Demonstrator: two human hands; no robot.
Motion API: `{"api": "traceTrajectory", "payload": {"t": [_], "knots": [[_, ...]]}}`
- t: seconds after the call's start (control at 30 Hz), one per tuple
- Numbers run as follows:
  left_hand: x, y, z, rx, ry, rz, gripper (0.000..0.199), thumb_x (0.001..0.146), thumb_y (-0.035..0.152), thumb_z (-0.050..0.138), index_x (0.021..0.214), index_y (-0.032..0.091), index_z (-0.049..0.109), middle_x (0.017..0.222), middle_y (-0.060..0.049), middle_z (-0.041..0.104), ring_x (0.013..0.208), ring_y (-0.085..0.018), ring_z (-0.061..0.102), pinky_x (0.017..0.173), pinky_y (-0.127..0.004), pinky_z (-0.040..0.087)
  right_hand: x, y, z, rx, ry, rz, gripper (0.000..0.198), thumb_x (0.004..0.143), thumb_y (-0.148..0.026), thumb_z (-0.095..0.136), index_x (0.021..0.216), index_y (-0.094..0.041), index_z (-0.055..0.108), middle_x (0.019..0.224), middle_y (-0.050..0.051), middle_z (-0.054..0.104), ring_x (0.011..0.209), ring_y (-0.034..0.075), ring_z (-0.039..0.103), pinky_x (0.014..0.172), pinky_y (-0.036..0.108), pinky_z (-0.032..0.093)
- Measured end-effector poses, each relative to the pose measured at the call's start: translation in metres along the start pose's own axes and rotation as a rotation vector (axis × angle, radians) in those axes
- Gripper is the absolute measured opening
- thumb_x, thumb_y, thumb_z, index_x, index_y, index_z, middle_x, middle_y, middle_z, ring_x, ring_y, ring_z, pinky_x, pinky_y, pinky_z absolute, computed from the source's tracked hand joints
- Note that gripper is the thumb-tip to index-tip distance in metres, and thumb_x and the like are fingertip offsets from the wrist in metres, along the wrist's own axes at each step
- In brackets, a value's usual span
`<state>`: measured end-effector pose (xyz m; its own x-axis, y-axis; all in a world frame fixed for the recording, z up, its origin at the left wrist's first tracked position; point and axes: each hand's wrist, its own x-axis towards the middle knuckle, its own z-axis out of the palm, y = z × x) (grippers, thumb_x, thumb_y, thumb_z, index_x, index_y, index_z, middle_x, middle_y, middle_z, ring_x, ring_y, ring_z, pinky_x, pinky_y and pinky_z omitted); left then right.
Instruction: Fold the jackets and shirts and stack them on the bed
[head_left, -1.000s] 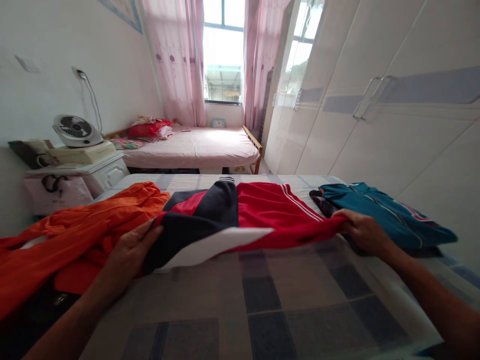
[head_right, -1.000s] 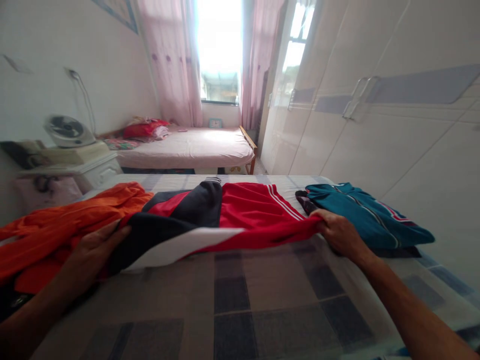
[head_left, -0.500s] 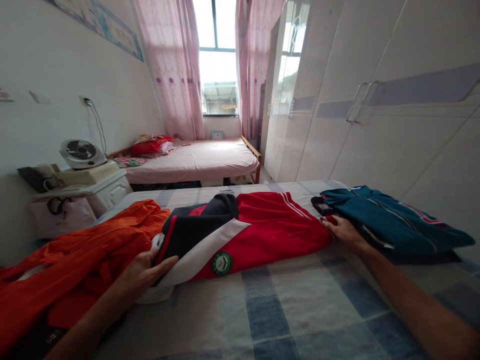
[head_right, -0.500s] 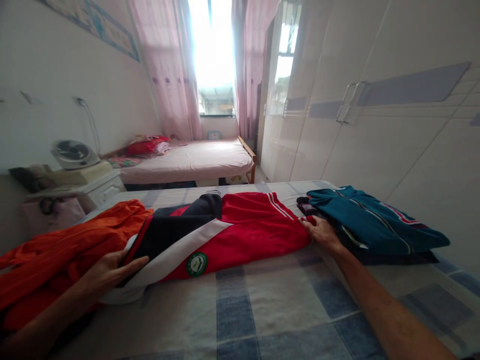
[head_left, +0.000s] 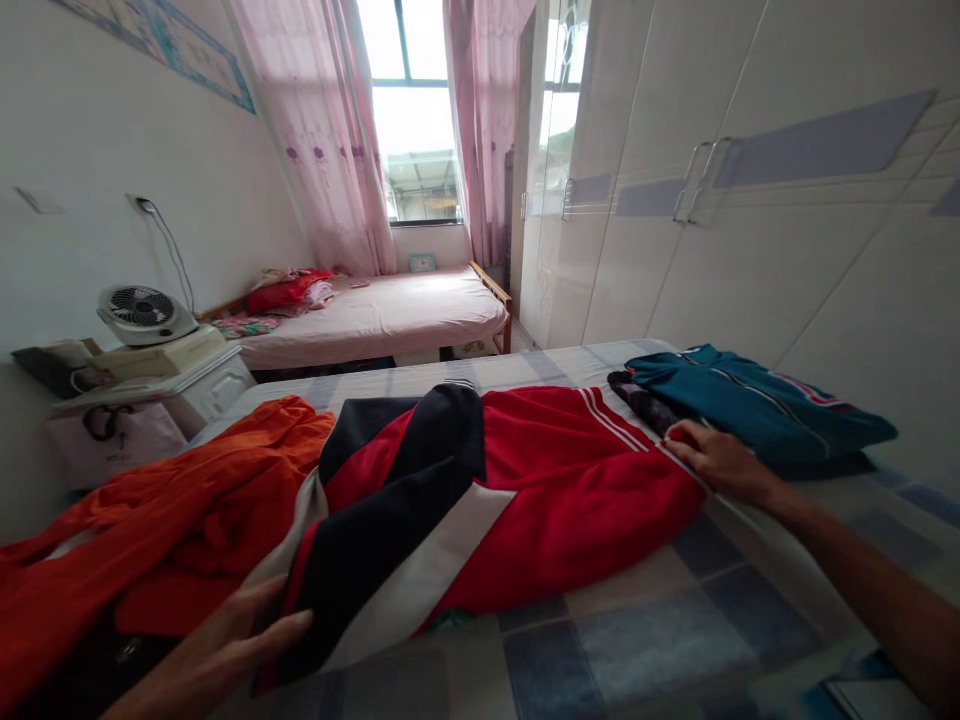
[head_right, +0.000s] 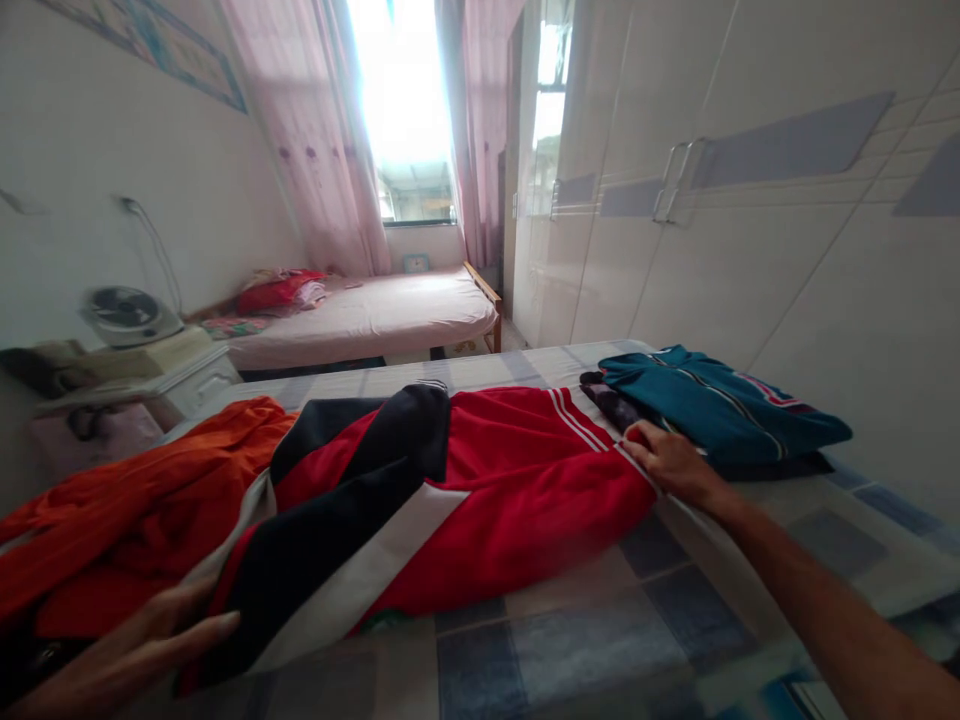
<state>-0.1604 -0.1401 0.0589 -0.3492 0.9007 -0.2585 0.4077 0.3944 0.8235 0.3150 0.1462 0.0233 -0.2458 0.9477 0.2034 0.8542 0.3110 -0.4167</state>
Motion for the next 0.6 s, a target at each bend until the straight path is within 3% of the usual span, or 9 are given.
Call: {"api": "traceTrajectory", "payload": {"t": [0.07,0.2,0.4,0.53,0.6], "knots": [[0.001,-0.001,0.01,-0.145,-0.02,-0.079,0.053,0.057,0.062,0.067,0.093,0.024,0.075,0.085,-0.001,0.075,0.092,-0.03,0.068,0.084,-0.035,0.055,-0.01,0.007,0.015,-0.029,-0.032,0.007,0.026,0.082,-0.042,0.042,0.086,-0.022,0.058,0.082,0.007,0.069,0.079,0.025,0.064,0.07,0.034,0.044],[0.003,0.009,0.007,-0.343,0.006,-0.113,0.058,0.057,0.06,0.07,0.101,0.023,0.071,0.084,0.0,0.075,0.086,-0.028,0.068,0.081,-0.034,0.056,-0.02,0.008,0.013,-0.001,0.133,0.048,0.031,0.085,-0.043,0.039,0.094,-0.021,0.059,0.092,0.01,0.07,0.084,0.026,0.064,0.071,0.033,0.045],[0.011,-0.019,0.001,-0.193,-0.062,-0.084,0.041,0.061,0.051,0.07,0.089,0.021,0.071,0.081,0.002,0.075,0.083,-0.026,0.069,0.076,-0.03,0.056,-0.023,0.025,0.014,-0.093,-0.054,0.047,0.029,0.081,-0.04,0.041,0.092,-0.023,0.062,0.081,0.005,0.071,0.075,0.024,0.066,0.066,0.032,0.046],[0.009,-0.02,0.012,-0.228,0.049,-0.124,0.055,0.066,0.057,0.066,0.107,0.02,0.066,0.09,0.001,0.074,0.091,-0.024,0.068,0.079,-0.027,0.055,-0.022,0.026,0.015,-0.073,0.052,0.111,0.035,0.079,-0.043,0.042,0.098,-0.02,0.062,0.09,0.008,0.071,0.079,0.025,0.066,0.07,0.034,0.047],[0.004,-0.012,0.016,-0.268,-0.011,-0.149,0.062,0.067,0.06,0.063,0.115,0.021,0.062,0.092,0.0,0.074,0.088,-0.025,0.069,0.076,-0.029,0.056,-0.022,0.02,0.01,-0.024,0.057,0.117,0.037,0.08,-0.045,0.041,0.096,-0.02,0.062,0.093,0.009,0.07,0.082,0.025,0.065,0.071,0.034,0.048]]}}
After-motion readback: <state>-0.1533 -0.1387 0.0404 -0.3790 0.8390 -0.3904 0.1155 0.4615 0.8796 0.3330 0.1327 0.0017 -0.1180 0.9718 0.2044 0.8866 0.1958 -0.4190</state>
